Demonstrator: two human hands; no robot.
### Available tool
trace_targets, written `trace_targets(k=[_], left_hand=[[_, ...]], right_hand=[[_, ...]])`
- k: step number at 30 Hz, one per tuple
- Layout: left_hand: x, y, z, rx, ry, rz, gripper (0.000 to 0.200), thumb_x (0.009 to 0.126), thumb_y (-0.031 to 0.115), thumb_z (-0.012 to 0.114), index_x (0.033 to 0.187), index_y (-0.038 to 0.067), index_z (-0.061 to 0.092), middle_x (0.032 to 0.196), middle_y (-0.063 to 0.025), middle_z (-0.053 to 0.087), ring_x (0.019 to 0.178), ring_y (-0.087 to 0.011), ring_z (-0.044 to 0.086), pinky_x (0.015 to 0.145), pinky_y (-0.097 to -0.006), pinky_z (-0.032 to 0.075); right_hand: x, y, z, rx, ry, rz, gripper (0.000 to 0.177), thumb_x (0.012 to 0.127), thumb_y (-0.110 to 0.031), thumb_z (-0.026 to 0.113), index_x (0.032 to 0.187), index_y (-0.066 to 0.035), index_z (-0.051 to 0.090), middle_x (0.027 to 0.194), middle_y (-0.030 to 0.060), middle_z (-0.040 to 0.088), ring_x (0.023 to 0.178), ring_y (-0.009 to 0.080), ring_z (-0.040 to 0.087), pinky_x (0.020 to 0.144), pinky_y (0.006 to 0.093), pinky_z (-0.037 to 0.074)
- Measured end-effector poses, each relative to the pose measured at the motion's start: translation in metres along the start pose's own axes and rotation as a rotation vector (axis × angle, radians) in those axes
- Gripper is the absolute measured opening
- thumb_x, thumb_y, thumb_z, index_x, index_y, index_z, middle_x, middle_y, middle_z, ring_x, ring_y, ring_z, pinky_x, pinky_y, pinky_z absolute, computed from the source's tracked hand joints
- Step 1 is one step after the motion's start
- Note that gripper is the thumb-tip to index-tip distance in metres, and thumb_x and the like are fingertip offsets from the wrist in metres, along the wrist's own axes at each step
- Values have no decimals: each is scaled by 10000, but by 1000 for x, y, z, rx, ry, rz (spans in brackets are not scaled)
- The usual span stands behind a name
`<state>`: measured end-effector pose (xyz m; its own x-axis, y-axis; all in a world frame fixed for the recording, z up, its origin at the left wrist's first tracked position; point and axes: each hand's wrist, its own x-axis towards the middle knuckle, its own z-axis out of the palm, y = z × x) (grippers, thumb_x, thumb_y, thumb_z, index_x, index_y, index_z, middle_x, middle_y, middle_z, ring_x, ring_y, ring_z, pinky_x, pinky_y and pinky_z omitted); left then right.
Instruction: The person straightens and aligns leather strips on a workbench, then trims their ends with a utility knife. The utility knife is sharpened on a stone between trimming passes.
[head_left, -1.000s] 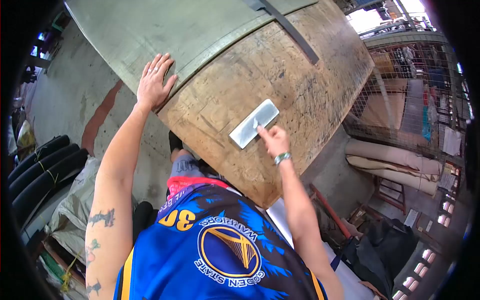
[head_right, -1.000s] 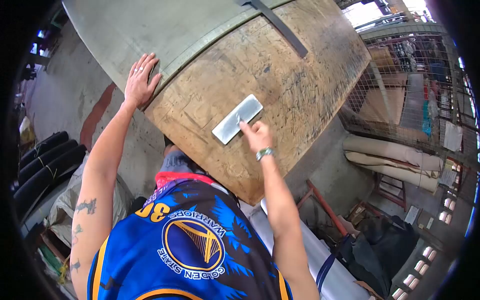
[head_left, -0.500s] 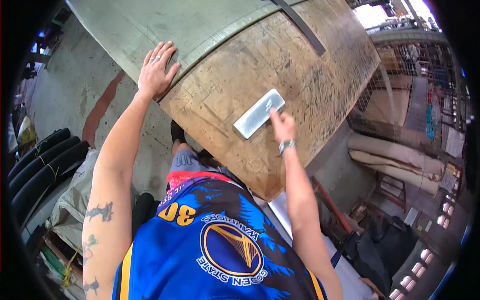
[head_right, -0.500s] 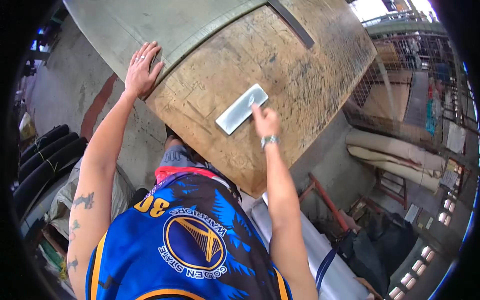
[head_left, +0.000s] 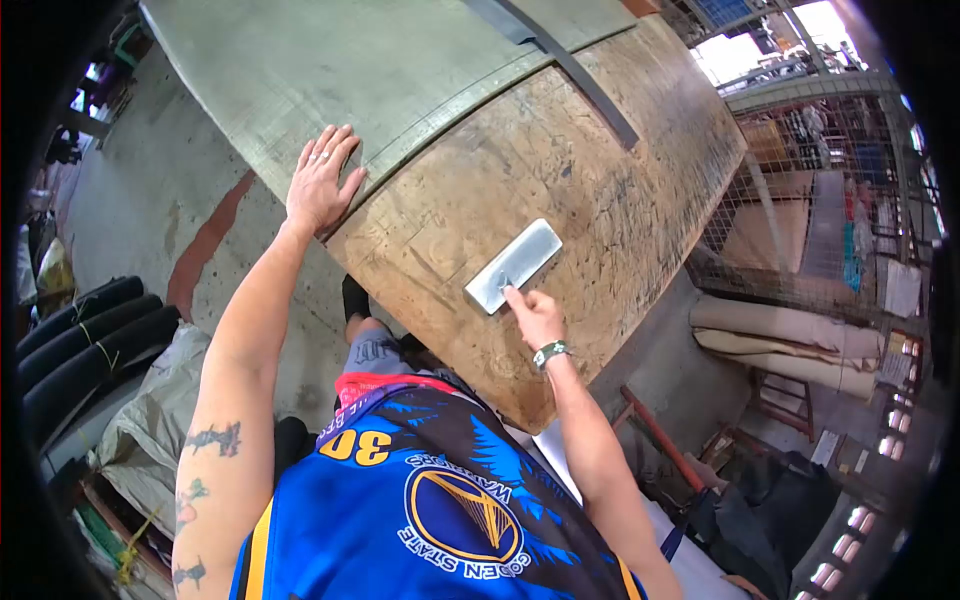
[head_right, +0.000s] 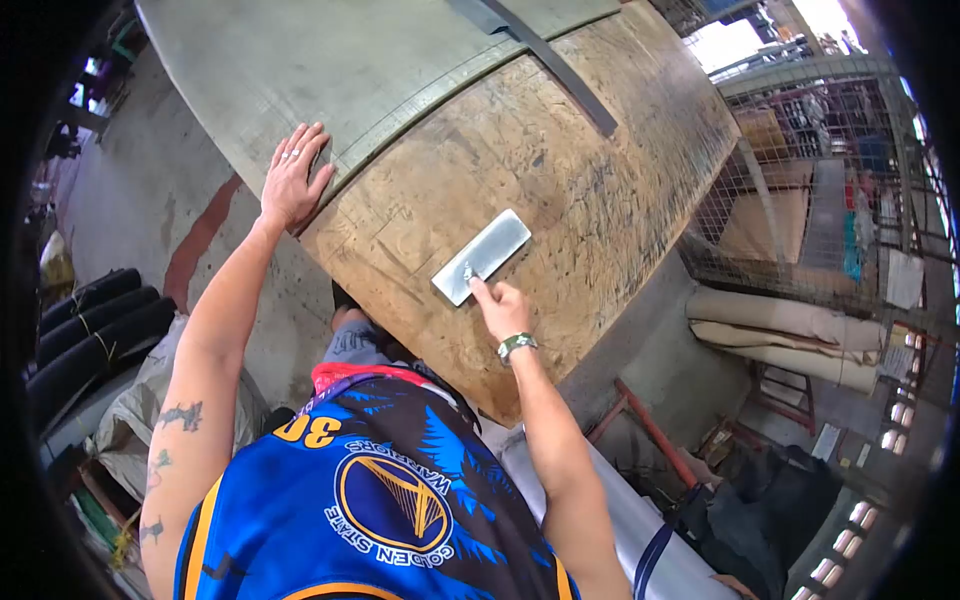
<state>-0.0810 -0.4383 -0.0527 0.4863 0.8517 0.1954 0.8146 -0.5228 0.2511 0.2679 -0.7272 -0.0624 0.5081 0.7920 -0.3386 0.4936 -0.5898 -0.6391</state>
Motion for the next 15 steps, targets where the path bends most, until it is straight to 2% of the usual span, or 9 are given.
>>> trace_targets(k=[1,4,7,8,9,11,12,13,15], left_hand=[[-2,1,-3,5,-4,-7,554,1041,427,573,1519,155,511,1665,-34,426,1584,-247,301,1309,-452,224],[-1,5,-6,6,-7,2,565,1042,439,570,1527,158,505,1671,-31,417,1590,-240,289,1313,-446,220],[-1,4,-1,10,5,-12,545,1050,429,560,1516,153,512,1665,-35,426,1582,-246,302,1310,-448,225],[0,1,0,-1,-6,-12,538,1052,429,558,1513,154,517,1661,-37,430,1580,-251,305,1310,-451,225],[1,-2,-3,11,5,-15,541,1051,432,559,1515,157,516,1662,-36,429,1583,-249,301,1310,-451,223],[-1,4,-8,19,-17,8,547,1049,438,561,1519,161,515,1664,-33,426,1587,-245,294,1312,-453,220],[-1,3,-5,5,14,24,550,1045,439,565,1514,157,517,1662,-38,428,1587,-249,296,1310,-458,220],[-3,3,-4,-10,16,23,544,1040,427,573,1506,150,522,1660,-48,433,1584,-257,303,1306,-465,221],[-2,1,0,-36,44,28,532,1031,401,589,1489,136,531,1654,-68,441,1577,-275,317,1298,-478,223]], right_hand=[[-5,-4,-6,-5,35,-50,684,848,-624,793,589,-53,522,545,84,518,542,180,461,525,420,397],[44,-16,-27,179,138,149,684,857,-607,795,583,-49,510,541,106,518,542,181,453,532,427,399],[1,-12,-10,-43,69,25,680,863,-597,796,580,-59,492,543,114,499,545,182,450,544,433,400],[-15,-2,-2,-7,-50,166,673,861,-603,795,583,-71,490,551,112,478,548,188,440,554,440,398],[-18,-21,-15,-135,15,67,679,881,-597,781,596,-53,491,555,103,475,552,184,431,540,434,387],[15,-19,-18,18,158,48,684,903,-588,766,604,-38,489,542,88,473,552,174,434,528,425,380],[37,-19,-28,125,122,117,685,915,-583,756,623,-21,494,544,81,498,555,179,452,525,420,390],[35,-36,-35,163,57,206,607,940,-557,750,629,-85,528,520,14,521,415,143,507,413,359,396],[21,10,-4,-10,32,76,595,933,-558,759,641,-89,539,525,23,553,402,144,515,398,345,398]])
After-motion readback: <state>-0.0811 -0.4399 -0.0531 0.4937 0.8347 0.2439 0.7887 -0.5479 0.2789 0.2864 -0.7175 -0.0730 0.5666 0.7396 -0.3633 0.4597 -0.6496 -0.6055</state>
